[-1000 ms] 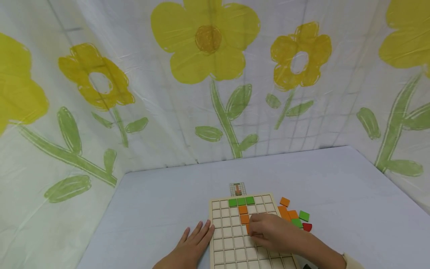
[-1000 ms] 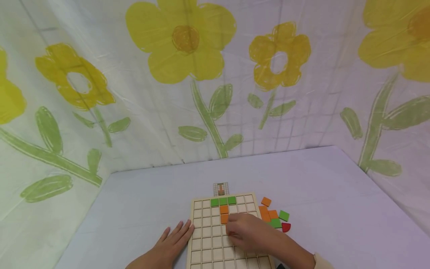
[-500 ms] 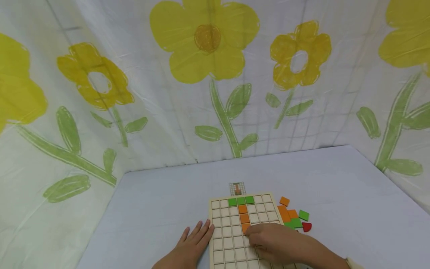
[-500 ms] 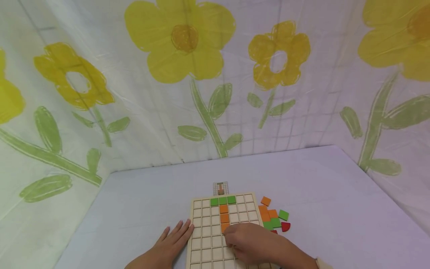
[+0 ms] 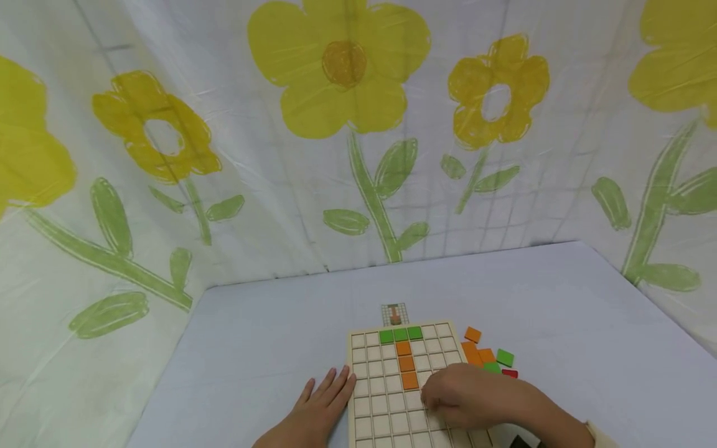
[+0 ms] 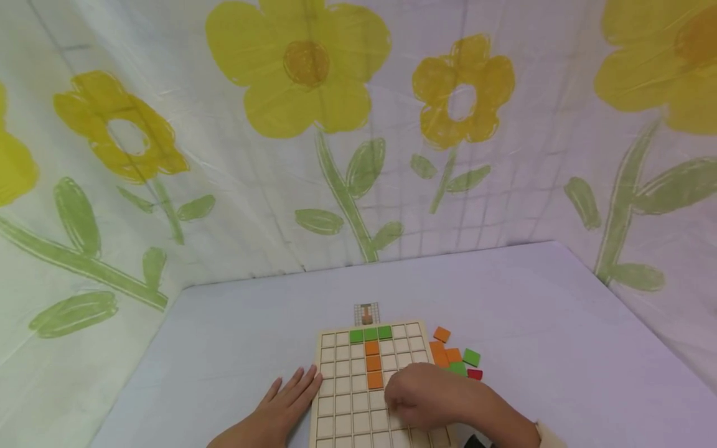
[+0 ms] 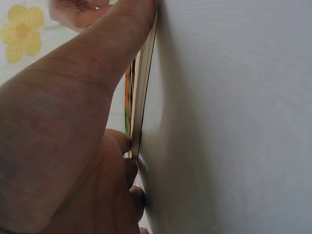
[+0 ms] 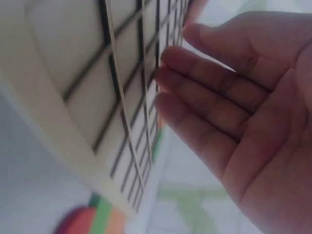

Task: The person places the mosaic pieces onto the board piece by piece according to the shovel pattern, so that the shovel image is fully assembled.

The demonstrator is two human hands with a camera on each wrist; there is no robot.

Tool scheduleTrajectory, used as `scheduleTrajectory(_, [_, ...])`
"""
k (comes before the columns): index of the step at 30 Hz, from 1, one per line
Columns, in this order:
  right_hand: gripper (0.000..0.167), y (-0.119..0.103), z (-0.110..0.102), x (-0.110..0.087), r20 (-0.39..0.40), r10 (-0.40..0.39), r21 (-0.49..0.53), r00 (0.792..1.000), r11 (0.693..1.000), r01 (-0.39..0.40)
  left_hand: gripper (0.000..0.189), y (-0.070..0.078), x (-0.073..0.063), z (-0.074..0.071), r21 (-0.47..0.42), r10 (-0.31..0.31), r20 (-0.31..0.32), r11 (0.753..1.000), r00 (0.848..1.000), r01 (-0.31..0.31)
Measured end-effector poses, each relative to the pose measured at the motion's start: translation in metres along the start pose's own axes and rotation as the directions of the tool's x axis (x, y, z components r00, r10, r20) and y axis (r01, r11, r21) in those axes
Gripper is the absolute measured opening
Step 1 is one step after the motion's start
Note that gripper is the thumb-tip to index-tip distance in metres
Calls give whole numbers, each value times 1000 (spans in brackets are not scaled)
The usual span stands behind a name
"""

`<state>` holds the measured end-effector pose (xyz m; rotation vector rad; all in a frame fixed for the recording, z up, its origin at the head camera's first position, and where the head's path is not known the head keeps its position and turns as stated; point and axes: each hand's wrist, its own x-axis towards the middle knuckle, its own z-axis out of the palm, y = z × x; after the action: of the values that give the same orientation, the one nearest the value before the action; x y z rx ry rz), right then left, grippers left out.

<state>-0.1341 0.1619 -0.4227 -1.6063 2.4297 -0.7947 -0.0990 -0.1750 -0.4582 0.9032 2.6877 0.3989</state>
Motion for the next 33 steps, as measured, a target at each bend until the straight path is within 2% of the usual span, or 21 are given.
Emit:
scheduleTrajectory(2, [21,7,-8,-5,1,79,26,997,997,-79,120,-1,0,0,-5,1,2,1000,1000,-1])
scheduleTrajectory(4, [23,16,-17,-11,-13,196,32,981,980,-196,120,-1,0,0,-13,-2,5,1000,1000,2])
scheduleTrajectory(6, [27,27,-26,-18,-41,304,13,952,953,-304,120,-1,0,0,-13,-5,6,1000,1000,5])
scheduleTrajectory(9, [33,43,-35,-29,-81,425,-23,901,903,-428,120,-1,1,0,-6,-11,8,1000,1000,11])
scheduleTrajectory(13, [31,57,-40,-41,-93,521,-26,848,850,-525,119,0,1,-1,-3,-13,9,1000,1000,13])
scheduleTrajectory(15, [32,62,-41,-44,-82,556,-13,827,829,-559,119,1,0,-1,-6,-15,11,1000,1000,15])
scheduleTrajectory(18, [35,66,-40,-46,-80,586,1,806,809,-588,119,2,0,-2,-9,-18,13,1000,1000,18])
scheduleTrajectory(21, [30,69,-38,-44,-113,592,-42,798,800,-599,120,2,0,-2,-9,-23,17,1000,1000,23])
scheduleTrajectory(25, [19,70,-37,-42,-143,623,-93,769,765,-637,120,2,0,-1,-14,-28,23,999,999,29])
scheduleTrajectory(27, [19,70,-37,-42,-139,641,-96,754,750,-655,120,1,1,-1,-18,-28,26,999,999,28])
scheduleTrajectory(33, [19,71,-38,-43,-137,644,-96,753,748,-657,120,1,0,-1,-10,-28,27,1000,999,29])
